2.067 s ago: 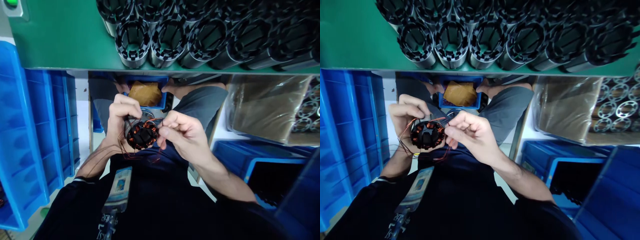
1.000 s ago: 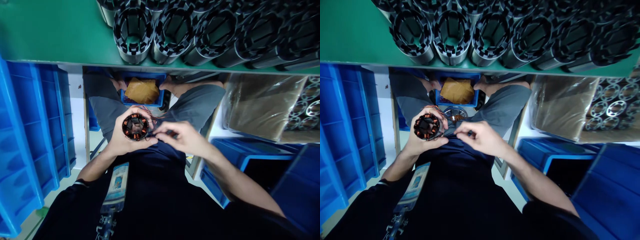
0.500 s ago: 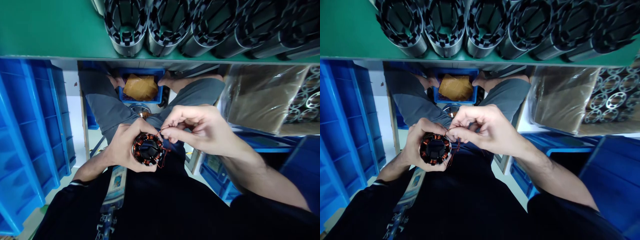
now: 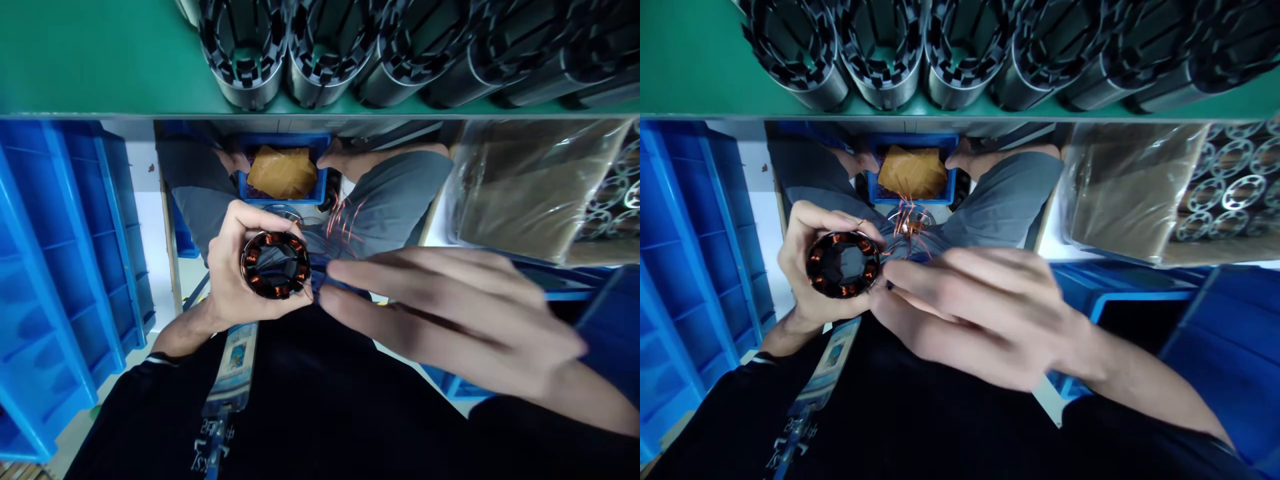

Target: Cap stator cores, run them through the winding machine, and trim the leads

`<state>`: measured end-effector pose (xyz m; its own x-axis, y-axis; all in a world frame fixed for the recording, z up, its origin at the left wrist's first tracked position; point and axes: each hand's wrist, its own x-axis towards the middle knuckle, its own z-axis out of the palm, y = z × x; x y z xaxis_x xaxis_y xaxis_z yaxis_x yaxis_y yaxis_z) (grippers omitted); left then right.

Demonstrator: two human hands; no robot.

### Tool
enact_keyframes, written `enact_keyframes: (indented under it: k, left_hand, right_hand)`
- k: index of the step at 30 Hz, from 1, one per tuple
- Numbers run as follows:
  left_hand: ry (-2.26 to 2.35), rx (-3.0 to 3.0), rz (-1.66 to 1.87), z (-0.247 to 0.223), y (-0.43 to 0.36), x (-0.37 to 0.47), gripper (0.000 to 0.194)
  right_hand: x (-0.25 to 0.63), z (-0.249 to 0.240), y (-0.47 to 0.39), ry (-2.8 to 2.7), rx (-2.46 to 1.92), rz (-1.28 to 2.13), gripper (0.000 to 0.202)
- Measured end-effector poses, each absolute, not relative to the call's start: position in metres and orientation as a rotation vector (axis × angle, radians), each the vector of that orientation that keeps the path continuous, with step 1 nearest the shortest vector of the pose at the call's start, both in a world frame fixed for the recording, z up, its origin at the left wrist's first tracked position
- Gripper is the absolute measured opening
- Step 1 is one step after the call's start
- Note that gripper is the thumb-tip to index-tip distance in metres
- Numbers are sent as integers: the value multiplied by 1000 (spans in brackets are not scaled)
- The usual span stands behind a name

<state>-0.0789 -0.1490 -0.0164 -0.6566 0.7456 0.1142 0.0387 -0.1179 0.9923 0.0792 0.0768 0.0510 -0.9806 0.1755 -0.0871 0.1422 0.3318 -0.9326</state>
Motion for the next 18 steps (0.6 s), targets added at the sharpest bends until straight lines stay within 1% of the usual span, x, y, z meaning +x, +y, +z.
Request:
enact_keyframes:
  k: [3,4,6,9,12,13,16,17,18]
  left_hand:
    - [1692,892,1841,-14,-146,-80,74]
    - [1694,865,1826,-13,-146,-80,74]
    - [1620,847,1837,-13,-145,-78,76]
    - [1531,840,1898,-20,-146,-74,75]
    - [1684,824,1888,-32,-151,-72,70]
    - [1750,846,1866,-36,-153,-72,71]
    - [1854,997,1817,-43,-158,-75,79]
    - [1845,1034,1816,-43,-159,-77,80]
    - [1816,1056,1815,-41,-158,-78,79]
  right_hand:
    - [71,50,64,-2691,-32,1302,19]
    - [69,46,63,-2721,16,1210,19]
    - [67,35,66,-2714,40,1197,17]
    - [67,10,78,-2612,-27,1310,13]
    - [69,-1,92,-2670,-96,1364,11]
    - [71,2,95,-2703,-135,1350,12]
    - [79,30,97,-2664,-256,1232,39]
    - [80,41,94,-2638,-264,1228,42]
    - [80,50,90,-2638,-244,1265,40]
